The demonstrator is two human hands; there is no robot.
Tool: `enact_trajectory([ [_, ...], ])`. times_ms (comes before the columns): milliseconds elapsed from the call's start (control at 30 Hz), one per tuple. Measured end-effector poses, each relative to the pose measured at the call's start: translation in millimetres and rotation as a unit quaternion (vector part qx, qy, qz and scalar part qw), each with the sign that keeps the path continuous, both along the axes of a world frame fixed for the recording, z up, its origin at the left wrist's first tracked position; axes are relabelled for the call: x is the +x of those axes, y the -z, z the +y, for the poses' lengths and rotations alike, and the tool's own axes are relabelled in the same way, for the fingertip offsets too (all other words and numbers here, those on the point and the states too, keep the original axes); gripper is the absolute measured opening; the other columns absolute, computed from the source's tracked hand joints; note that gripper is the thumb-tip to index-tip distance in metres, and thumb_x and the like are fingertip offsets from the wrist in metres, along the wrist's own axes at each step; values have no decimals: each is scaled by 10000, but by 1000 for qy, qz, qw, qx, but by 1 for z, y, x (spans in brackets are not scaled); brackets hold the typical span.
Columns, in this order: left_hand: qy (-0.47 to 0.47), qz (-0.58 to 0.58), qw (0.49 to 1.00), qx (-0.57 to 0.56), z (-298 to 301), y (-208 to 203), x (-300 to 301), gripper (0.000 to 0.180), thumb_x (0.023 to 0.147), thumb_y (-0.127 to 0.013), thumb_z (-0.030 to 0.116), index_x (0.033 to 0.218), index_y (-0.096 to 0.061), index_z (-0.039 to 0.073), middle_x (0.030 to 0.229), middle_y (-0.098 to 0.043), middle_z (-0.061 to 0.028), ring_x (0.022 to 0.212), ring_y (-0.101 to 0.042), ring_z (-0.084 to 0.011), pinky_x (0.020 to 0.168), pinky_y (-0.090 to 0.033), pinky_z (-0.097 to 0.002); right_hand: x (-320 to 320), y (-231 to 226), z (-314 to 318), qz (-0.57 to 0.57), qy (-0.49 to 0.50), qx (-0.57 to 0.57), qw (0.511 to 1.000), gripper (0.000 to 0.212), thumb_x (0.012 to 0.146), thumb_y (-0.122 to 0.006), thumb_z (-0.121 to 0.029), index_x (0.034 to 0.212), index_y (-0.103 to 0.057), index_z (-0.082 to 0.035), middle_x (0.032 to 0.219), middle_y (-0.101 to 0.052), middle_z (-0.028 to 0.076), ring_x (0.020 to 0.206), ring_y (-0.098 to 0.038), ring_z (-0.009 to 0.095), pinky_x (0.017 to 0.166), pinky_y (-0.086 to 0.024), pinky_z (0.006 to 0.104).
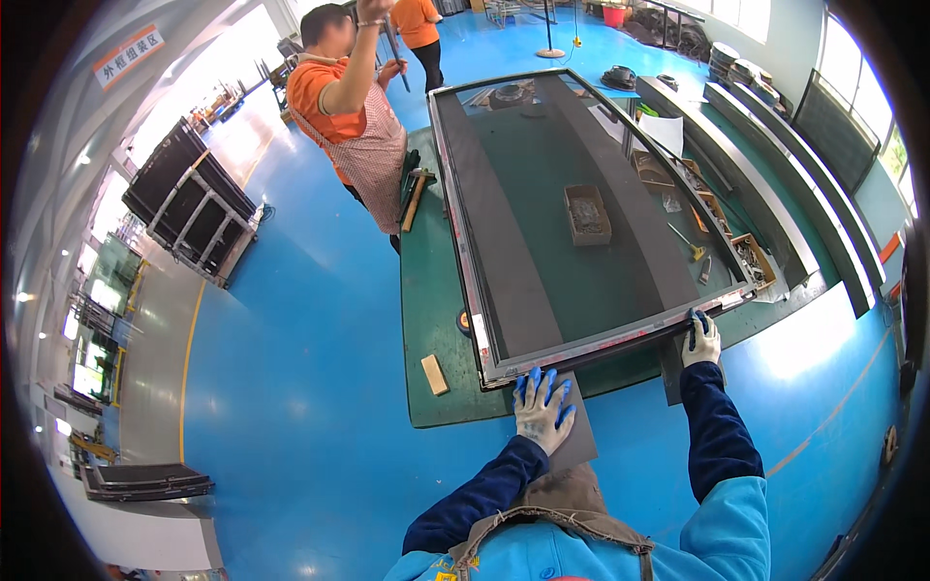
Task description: Assembling and inspecting a large metal frame on a factory workbench.
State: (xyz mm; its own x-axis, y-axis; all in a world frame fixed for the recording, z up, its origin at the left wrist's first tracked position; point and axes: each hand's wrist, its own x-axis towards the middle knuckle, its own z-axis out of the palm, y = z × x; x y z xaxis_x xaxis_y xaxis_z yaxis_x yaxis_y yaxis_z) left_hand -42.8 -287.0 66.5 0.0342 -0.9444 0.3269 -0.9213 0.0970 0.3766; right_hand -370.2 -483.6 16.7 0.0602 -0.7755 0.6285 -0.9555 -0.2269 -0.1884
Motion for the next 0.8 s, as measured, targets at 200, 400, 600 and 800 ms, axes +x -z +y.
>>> enact_trajectory([
  [200, -2, 12, 1000, -3, 3, 3, -1, 500, 820, -606, 378, 1270, -550, 169, 1461, -379, -100, 1391, -267, -354, 1056, -253, -580, 3, -10, 5, -3, -7, 2, 1000, 493, 735, -600, -23, 1209, -565, -156, 1235, -563, 86, 1070, -565, 308, 918, -456, 372],
  [400, 7, 10, 1000, 10, -1, 8, -1, 496, 825, -598, 364, 1273, -543, 159, 1458, -380, -117, 1384, -268, -380, 1040, -276, -581, -3, -3, 3, 17, -7, 5, 1000, 477, 734, -611, -25, 1195, -555, -137, 1247, -560, 82, 1076, -568, 307, 922, -452, 364],
  [600, 6, 32, 999, -19, -5, 4, 1, 453, 835, -598, 328, 1233, -562, 115, 1450, -382, -140, 1373, -276, -389, 1066, -265, -553, -7, 1, -7, 33, -2, 11, 999, 437, 750, -633, -85, 1174, -551, -150, 1268, -549, 85, 1048, -580, 316, 868, -470, 368],
  [800, 23, 31, 999, -19, -1, 11, 2, 434, 836, -598, 320, 1215, -572, 109, 1448, -382, -142, 1371, -279, -388, 1068, -265, -548, -3, 1, -3, 30, 3, 22, 999, 456, 747, -644, -87, 1187, -548, -164, 1268, -549, 78, 1048, -581, 309, 864, -473, 375],
])
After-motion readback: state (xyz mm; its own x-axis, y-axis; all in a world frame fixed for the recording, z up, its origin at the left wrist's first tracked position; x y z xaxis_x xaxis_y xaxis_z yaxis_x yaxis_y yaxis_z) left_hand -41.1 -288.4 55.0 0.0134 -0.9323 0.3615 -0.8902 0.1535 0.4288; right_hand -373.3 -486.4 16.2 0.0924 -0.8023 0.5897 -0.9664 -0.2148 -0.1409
